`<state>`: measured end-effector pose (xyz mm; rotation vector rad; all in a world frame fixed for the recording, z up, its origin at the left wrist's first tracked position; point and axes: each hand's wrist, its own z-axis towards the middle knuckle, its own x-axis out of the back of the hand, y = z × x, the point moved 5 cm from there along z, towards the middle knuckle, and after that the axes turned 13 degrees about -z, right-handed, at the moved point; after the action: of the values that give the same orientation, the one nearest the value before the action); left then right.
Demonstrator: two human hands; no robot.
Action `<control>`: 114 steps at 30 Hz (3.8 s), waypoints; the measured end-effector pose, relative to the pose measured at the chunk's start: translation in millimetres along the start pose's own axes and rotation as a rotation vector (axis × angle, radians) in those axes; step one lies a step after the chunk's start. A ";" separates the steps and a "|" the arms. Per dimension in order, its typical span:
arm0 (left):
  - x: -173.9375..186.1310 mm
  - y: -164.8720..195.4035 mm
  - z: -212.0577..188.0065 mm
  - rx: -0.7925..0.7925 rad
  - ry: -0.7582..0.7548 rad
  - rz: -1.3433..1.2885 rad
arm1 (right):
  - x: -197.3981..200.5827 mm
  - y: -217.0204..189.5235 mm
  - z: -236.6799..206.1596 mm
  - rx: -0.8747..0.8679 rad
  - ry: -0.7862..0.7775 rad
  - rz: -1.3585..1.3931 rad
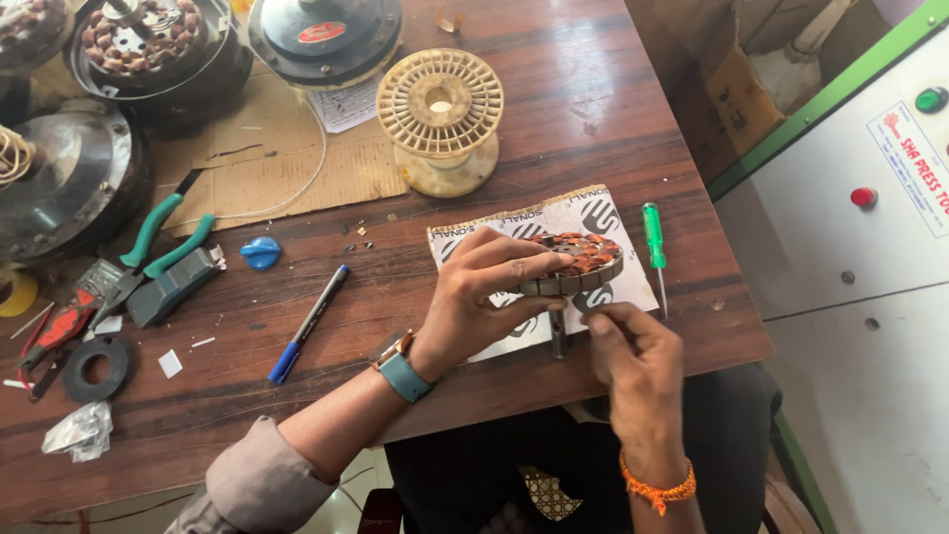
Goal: The person works at a cluttered workbench on an electric motor armature, pressing and seating copper wire windings into the slots around the commutator by hand, turning the armature to reach different sections and adjusting the coils into place.
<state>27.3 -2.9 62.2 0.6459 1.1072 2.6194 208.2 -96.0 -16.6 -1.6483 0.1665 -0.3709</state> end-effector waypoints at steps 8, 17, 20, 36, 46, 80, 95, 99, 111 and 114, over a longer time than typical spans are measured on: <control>-12.9 5.8 -5.6 0.071 0.118 0.101 | 36.1 -35.8 10.5 0.409 0.054 -0.462; -15.2 3.8 -7.9 0.088 0.111 0.129 | 39.7 -99.2 30.1 0.641 0.048 -0.583; -16.5 3.1 -7.7 0.073 0.108 0.134 | 29.8 -115.7 36.4 0.688 0.027 -0.701; -19.6 -23.9 8.8 0.759 0.238 -0.847 | -22.6 -175.0 62.5 1.471 -0.168 -1.099; -18.8 -31.9 13.4 0.488 0.086 -1.029 | -7.7 -159.5 32.5 0.825 -0.081 -0.838; -23.9 -5.0 9.1 -0.041 -0.034 0.092 | 12.9 -19.7 8.0 0.388 0.081 -0.637; -19.7 4.7 8.4 -0.060 0.017 0.169 | 33.5 -108.8 40.8 0.589 -0.011 -0.637; -21.0 3.2 7.8 -0.054 0.018 0.165 | 21.9 -124.7 51.1 0.637 -0.102 -0.660; -18.6 -28.1 14.3 0.358 0.036 -0.549 | 1.9 -132.4 88.7 0.841 -0.236 -0.894; -27.8 -37.0 13.3 0.613 0.106 -0.819 | -2.4 -137.4 90.0 1.044 -0.198 -0.877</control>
<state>59.3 20.7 35.1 0.0815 1.7551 1.6306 221.2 5.2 112.2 -0.6191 -0.8091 -0.7775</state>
